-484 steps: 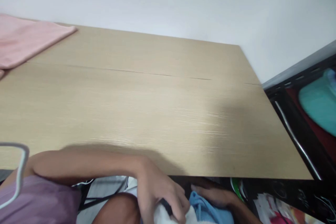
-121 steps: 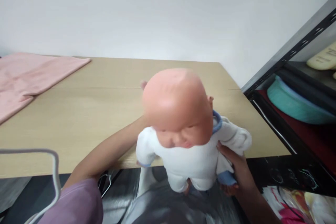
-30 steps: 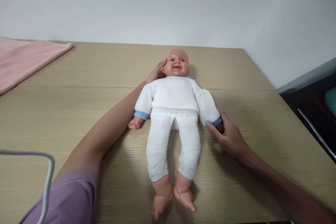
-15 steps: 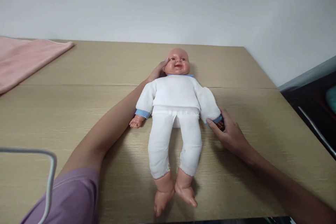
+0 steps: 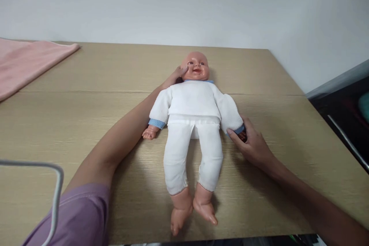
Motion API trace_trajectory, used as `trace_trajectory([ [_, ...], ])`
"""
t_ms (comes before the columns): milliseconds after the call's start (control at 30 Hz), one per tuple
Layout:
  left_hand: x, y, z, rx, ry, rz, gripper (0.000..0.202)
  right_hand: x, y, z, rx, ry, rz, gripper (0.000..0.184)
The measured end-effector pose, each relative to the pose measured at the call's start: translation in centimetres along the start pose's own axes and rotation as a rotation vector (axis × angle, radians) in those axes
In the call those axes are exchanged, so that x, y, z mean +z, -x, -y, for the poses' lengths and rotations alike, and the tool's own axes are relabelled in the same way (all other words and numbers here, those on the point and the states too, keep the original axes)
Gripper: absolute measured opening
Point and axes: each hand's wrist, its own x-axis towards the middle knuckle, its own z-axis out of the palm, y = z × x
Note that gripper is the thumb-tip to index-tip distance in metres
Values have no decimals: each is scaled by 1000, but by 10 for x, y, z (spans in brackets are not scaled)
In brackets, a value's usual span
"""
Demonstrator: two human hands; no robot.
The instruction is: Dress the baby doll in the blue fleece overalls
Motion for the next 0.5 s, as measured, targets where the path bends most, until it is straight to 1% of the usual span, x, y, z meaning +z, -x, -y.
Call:
trace_trajectory([
  [133, -17, -9, 3, 77, -71, 6, 62, 1, -1, -1, -8, 6, -1, 73],
  [267, -30, -19, 5, 90, -110, 20, 71, 0, -1, -1, -17, 7, -8, 72],
  [367, -29, -21, 6, 89, -117, 18, 68, 0, -1, 0, -11, 9, 2, 75],
  [500, -21, -15, 2, 86, -98, 19, 62, 0, -1, -1, -13, 15, -5, 75],
])
